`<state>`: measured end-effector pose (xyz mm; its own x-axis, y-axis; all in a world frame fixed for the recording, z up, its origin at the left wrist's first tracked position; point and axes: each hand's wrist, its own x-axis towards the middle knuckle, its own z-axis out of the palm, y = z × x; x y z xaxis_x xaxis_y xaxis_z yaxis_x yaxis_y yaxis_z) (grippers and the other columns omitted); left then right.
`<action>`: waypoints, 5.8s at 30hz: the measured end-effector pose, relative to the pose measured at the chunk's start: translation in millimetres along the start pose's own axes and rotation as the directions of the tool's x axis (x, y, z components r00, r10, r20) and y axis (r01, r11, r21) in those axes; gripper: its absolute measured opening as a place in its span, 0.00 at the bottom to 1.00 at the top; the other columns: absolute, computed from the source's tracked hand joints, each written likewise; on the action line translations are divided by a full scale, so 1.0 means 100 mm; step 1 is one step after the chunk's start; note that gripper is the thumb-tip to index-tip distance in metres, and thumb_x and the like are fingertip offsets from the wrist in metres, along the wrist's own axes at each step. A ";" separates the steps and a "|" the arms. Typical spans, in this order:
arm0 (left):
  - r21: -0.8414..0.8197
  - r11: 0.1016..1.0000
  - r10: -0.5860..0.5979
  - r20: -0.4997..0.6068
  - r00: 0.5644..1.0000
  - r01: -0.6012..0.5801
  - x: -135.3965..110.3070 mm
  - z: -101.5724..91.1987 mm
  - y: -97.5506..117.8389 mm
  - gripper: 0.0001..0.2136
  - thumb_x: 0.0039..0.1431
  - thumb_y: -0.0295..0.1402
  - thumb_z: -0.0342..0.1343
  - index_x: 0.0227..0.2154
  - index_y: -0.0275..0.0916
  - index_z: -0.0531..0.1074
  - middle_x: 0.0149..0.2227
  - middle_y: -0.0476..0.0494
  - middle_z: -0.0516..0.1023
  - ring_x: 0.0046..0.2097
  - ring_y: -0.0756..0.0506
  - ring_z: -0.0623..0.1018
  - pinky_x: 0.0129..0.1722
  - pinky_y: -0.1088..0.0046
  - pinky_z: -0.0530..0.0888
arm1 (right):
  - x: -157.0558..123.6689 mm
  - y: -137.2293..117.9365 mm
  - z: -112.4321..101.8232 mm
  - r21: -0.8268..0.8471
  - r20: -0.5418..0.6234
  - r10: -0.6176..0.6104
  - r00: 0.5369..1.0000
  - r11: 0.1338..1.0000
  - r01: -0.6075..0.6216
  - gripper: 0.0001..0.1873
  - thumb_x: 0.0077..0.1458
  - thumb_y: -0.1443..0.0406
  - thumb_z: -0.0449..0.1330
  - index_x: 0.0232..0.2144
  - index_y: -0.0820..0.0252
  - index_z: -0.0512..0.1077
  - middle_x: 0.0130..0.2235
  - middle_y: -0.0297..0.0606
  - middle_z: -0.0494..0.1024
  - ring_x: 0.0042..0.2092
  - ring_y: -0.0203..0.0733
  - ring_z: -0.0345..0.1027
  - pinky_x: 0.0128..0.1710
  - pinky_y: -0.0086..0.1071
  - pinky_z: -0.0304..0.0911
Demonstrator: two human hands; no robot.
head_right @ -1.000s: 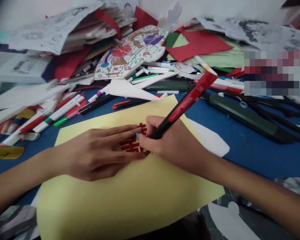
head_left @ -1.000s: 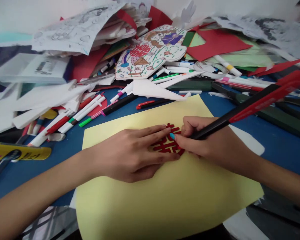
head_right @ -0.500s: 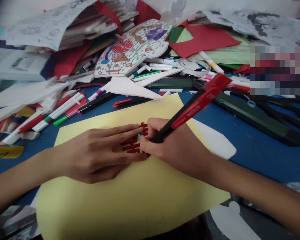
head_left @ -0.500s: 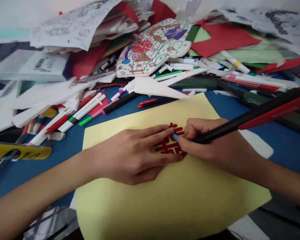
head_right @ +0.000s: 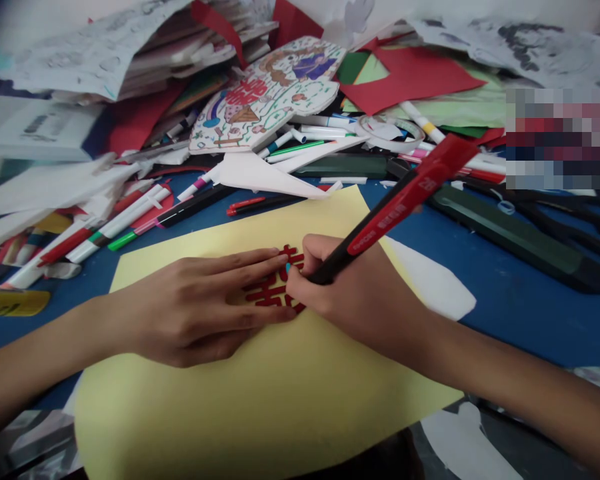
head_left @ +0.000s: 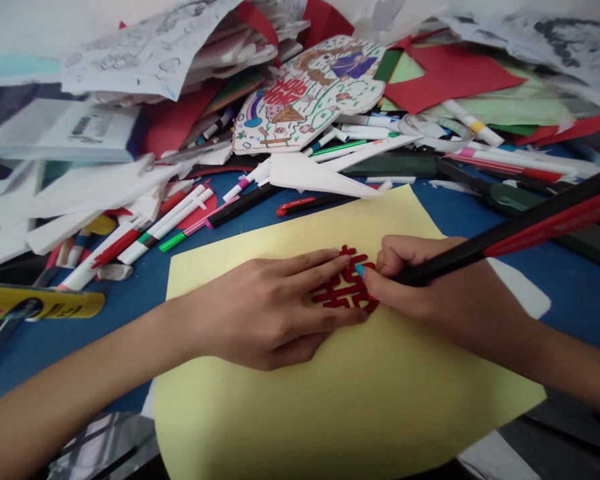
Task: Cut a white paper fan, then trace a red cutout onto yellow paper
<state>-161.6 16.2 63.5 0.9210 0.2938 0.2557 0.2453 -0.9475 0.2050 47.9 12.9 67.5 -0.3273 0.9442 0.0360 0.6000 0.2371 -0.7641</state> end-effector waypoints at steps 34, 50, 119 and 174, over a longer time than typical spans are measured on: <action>0.013 1.000 -0.023 0.025 0.999 0.023 0.00 -0.01 0.01 0.17 0.61 0.30 0.46 0.51 0.37 0.68 0.58 0.29 0.65 0.62 0.37 0.61 0.56 0.60 0.69 | 0.03 0.03 -0.01 0.071 0.140 -0.032 0.990 0.997 0.022 0.14 0.46 0.68 0.55 0.17 0.58 0.52 0.16 0.25 0.52 0.20 0.28 0.43 0.18 0.28 0.40; 0.012 1.000 -0.014 0.040 0.999 0.013 0.01 -0.02 0.01 0.17 0.61 0.30 0.46 0.52 0.37 0.68 0.58 0.29 0.64 0.62 0.36 0.61 0.56 0.60 0.68 | 0.01 0.00 -0.02 0.002 0.083 0.011 0.997 1.000 -0.011 0.14 0.46 0.68 0.52 0.17 0.57 0.49 0.18 0.26 0.50 0.21 0.29 0.43 0.19 0.28 0.42; 0.026 0.999 -0.021 0.047 0.999 0.019 0.01 -0.03 0.01 0.17 0.62 0.30 0.45 0.52 0.38 0.68 0.56 0.32 0.66 0.62 0.38 0.61 0.57 0.62 0.67 | 0.08 0.00 0.01 0.127 0.188 0.003 0.982 0.992 -0.027 0.14 0.48 0.67 0.56 0.17 0.58 0.54 0.18 0.25 0.55 0.21 0.30 0.45 0.19 0.30 0.41; -0.112 0.993 -0.037 -0.029 0.999 0.033 0.02 -0.03 -0.02 0.16 0.62 0.26 0.41 0.46 0.25 0.70 0.55 0.32 0.69 0.61 0.41 0.62 0.60 0.61 0.66 | 0.03 -0.04 -0.02 0.107 0.210 -0.032 0.977 0.994 0.010 0.16 0.46 0.67 0.55 0.17 0.57 0.50 0.18 0.27 0.53 0.21 0.30 0.44 0.18 0.30 0.42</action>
<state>-161.5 19.2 65.9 0.9023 0.3318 0.2751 0.2403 -0.9171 0.3180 46.4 15.5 71.8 -0.4928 0.8668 -0.0756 0.5148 0.2204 -0.8285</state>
